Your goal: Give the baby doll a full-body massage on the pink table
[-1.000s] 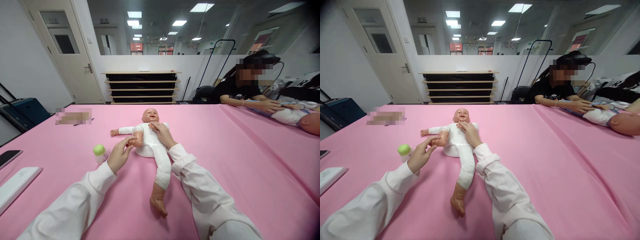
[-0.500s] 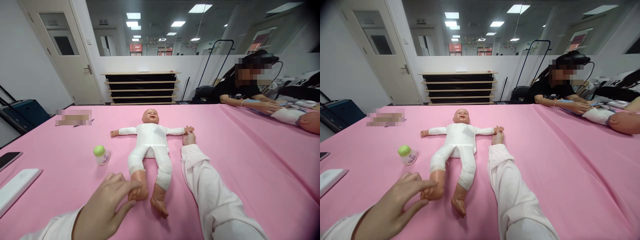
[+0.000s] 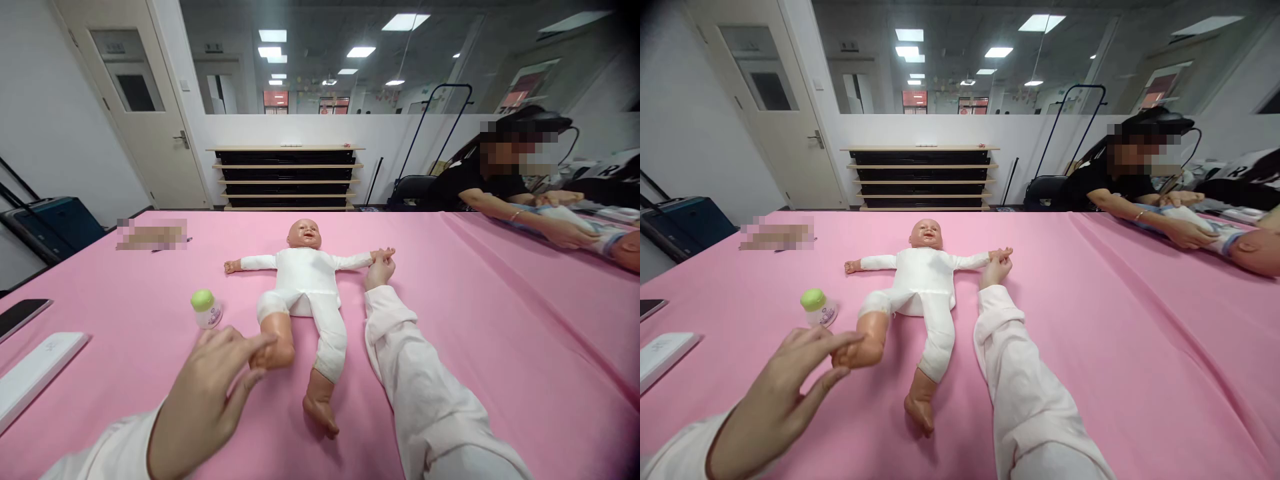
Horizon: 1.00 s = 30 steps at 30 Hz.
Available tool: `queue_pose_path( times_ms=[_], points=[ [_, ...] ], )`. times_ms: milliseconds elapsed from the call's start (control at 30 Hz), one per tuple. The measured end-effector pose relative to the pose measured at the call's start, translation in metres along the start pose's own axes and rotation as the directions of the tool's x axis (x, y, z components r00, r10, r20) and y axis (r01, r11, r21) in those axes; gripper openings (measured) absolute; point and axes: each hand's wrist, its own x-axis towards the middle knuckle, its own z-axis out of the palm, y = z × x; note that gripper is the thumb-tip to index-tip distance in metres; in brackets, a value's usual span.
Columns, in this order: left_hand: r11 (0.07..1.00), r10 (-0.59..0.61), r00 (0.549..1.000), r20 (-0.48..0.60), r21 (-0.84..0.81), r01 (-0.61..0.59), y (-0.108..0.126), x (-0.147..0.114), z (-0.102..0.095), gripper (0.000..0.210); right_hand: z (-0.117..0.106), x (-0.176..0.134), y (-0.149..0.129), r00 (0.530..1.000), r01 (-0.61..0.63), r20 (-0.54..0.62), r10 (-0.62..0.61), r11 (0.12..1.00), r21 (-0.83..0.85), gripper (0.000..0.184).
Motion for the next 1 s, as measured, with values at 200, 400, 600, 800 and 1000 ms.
queue_pose_path(
  times_ms=[200, 400, 600, 800, 1000],
  points=[
    [0.977, -0.200, 0.974, -0.104, -0.097, 0.191, -0.036, 0.043, 0.005, 0.027, 0.040, -0.058, -0.029, 0.906, 0.265, 0.369, -0.207, 0.958, -0.112, 0.047],
    [0.909, -0.344, 0.933, -0.107, -0.285, 0.303, -0.071, 0.074, 0.027, 0.029, 0.043, -0.091, -0.010, 0.611, 0.446, 0.785, -0.101, 0.863, -0.236, 0.040],
    [0.874, -0.393, 0.919, -0.041, -0.326, 0.360, -0.092, 0.082, 0.062, 0.030, 0.038, -0.087, 0.000, 0.347, 0.714, 0.929, -0.126, 0.678, -0.175, 0.038],
    [0.902, -0.350, 0.935, -0.059, -0.293, 0.318, -0.075, 0.074, 0.037, 0.031, 0.032, -0.083, -0.007, 0.536, 0.642, 0.826, -0.177, 0.721, -0.262, 0.037],
    [0.975, -0.192, 0.981, 0.025, -0.107, 0.194, -0.029, 0.041, -0.019, 0.032, 0.008, -0.050, 0.004, 0.829, 0.481, 0.440, -0.346, 0.842, -0.245, 0.036]
  ],
)
